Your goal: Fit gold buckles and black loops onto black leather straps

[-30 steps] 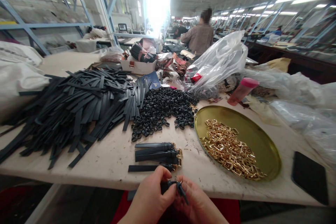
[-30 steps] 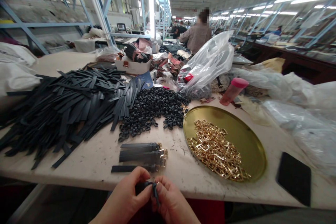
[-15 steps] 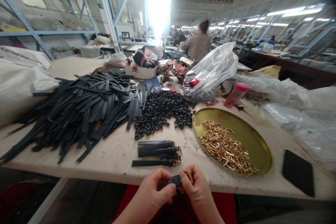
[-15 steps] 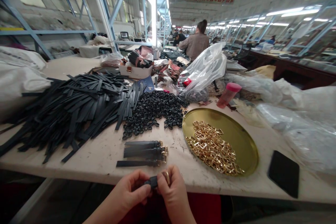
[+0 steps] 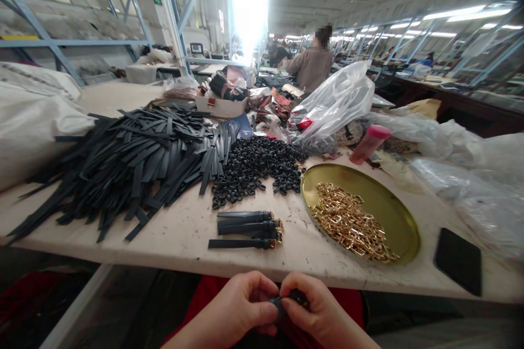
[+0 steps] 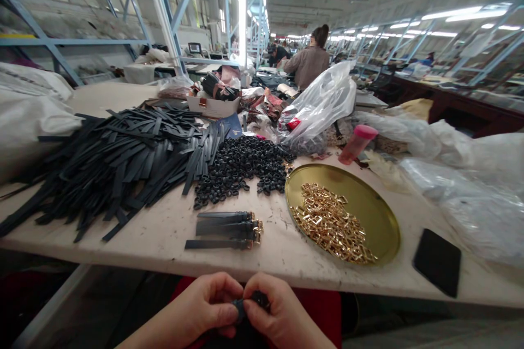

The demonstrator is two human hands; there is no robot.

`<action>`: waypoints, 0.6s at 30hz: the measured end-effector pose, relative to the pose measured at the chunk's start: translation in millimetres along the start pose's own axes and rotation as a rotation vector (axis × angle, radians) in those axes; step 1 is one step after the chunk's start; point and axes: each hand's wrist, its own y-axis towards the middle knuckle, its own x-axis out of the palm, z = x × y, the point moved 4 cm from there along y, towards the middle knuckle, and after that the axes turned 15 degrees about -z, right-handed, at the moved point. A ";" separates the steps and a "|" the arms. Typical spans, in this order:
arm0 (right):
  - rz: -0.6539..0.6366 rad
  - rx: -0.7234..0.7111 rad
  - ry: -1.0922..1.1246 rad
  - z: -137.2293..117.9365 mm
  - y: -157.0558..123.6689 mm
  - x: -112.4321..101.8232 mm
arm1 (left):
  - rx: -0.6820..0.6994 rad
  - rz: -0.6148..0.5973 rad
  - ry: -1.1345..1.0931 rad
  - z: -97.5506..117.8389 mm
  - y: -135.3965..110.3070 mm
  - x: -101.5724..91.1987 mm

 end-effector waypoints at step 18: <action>0.008 0.058 -0.100 -5.4 5.4 -5.5 | 0.053 0.024 0.206 -2.7 7.6 -9.8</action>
